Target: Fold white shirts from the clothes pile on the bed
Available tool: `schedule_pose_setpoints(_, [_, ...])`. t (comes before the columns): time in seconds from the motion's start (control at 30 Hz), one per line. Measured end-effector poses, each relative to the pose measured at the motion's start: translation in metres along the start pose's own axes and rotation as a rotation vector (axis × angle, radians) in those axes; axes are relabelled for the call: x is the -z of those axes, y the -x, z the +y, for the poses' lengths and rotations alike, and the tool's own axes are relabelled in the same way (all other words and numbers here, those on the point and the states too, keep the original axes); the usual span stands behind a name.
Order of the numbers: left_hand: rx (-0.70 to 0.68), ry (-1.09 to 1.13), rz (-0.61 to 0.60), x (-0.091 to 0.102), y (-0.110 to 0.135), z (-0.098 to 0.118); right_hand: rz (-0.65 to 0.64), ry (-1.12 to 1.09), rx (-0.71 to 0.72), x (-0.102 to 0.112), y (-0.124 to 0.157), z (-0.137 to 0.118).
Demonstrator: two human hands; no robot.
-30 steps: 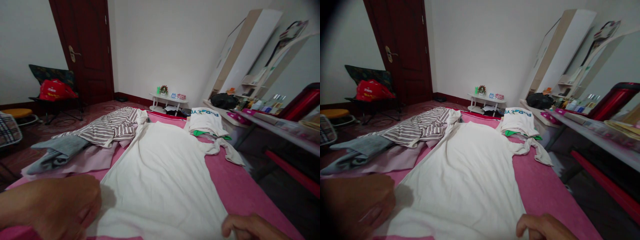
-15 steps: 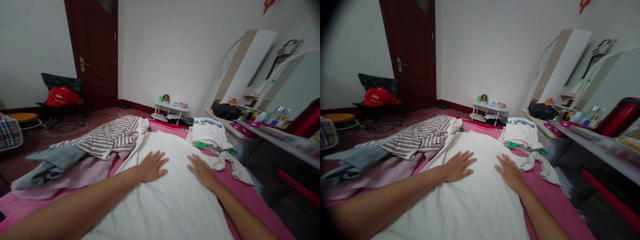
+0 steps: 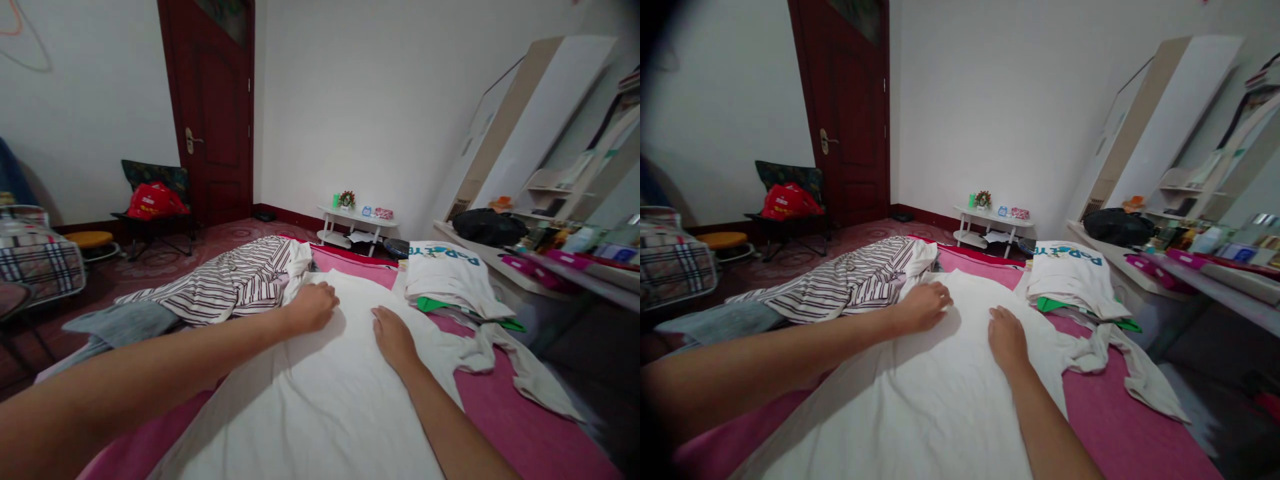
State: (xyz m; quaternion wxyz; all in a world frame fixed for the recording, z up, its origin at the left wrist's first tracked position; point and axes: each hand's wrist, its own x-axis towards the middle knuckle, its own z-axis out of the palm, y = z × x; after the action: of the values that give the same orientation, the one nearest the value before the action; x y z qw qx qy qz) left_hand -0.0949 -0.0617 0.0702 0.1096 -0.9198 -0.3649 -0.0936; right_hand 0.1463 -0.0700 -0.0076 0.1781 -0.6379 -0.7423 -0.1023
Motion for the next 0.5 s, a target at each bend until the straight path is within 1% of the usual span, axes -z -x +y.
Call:
schedule_pose_setpoints(0.03, [0.017, -0.063, 0.032, 0.002, -0.010, -0.015, 0.008, -0.010, 0.013, -0.001, 0.001, 0.003])
schedule_pose_setpoints(0.07, [0.045, -0.120, 0.035, 0.003, -0.019, -0.029, 0.017, -0.021, 0.022, -0.002, 0.001, 0.006])
schedule_pose_setpoints(0.13, [0.135, -0.188, -0.034, 0.001, -0.036, -0.055, 0.035, -0.052, 0.033, -0.001, 0.002, 0.010])
schedule_pose_setpoints(0.2, [0.239, -0.197, -0.131, -0.006, -0.049, -0.073, 0.058, -0.086, 0.033, 0.000, 0.002, 0.012])
schedule_pose_setpoints(0.27, [0.315, -0.181, -0.196, -0.015, -0.060, -0.082, 0.071, -0.118, 0.027, 0.001, 0.002, 0.011])
schedule_pose_setpoints(0.37, [0.392, -0.145, -0.225, -0.027, -0.076, -0.086, 0.068, -0.162, 0.016, 0.000, 0.001, 0.012])
schedule_pose_setpoints(0.43, [0.431, -0.107, -0.221, -0.029, -0.085, -0.089, 0.067, -0.186, 0.011, -0.001, 0.001, 0.014])
schedule_pose_setpoints(0.5, [0.456, -0.057, -0.200, -0.026, -0.089, -0.097, 0.069, -0.208, 0.010, -0.003, 0.001, 0.017])
